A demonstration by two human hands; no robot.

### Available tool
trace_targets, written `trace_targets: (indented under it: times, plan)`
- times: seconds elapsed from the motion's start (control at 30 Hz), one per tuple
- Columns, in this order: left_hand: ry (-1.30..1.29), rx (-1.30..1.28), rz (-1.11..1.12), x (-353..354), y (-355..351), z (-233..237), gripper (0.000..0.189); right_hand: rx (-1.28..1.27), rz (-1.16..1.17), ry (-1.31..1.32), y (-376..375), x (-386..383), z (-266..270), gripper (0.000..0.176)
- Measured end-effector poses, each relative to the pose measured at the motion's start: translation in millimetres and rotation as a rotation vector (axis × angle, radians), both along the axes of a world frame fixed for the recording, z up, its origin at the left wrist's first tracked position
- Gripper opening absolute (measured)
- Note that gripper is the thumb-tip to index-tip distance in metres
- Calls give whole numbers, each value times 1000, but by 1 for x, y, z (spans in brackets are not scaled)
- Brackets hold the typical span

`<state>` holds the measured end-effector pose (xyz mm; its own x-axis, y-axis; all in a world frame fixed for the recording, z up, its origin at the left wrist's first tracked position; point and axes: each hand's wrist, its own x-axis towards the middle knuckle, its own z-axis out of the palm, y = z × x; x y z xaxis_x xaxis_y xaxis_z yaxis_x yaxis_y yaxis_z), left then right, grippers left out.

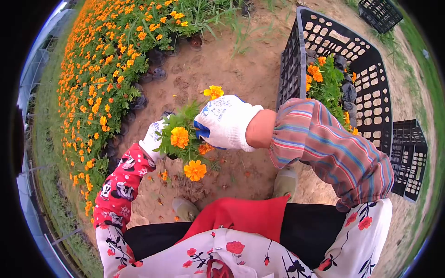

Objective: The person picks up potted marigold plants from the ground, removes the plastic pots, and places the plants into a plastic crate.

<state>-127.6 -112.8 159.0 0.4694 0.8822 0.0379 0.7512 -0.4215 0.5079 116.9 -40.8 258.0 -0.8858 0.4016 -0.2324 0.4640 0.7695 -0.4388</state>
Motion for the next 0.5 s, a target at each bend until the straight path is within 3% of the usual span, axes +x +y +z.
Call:
trace_targets:
  times: [0.07, 0.13, 0.17, 0.27, 0.37, 0.47, 0.5]
  plan:
    - [114, 39, 98, -7, 1, -15, 17, 30, 23, 7, -2, 1, -1, 25]
    - [178, 43, 73, -14, -2, -10, 16, -107, -23, 7, -4, 4, 7, 27]
    - [233, 21, 78, -30, -6, -20, 17, -380, -154, -14, 0, 7, 34, 30]
    - [303, -33, 162, -59, -16, -38, 18, -279, -218, 52, 19, 28, 39, 20]
    - [477, -312, 181, -79, -36, -43, 32, -88, -196, 209, 14, 43, -9, 25]
    - [488, -419, 256, -79, -55, -44, 28, -75, -238, 230, 13, 36, -18, 29]
    - [554, -598, 265, -75, -49, -46, 34, -241, -212, 143, 21, 33, -16, 29]
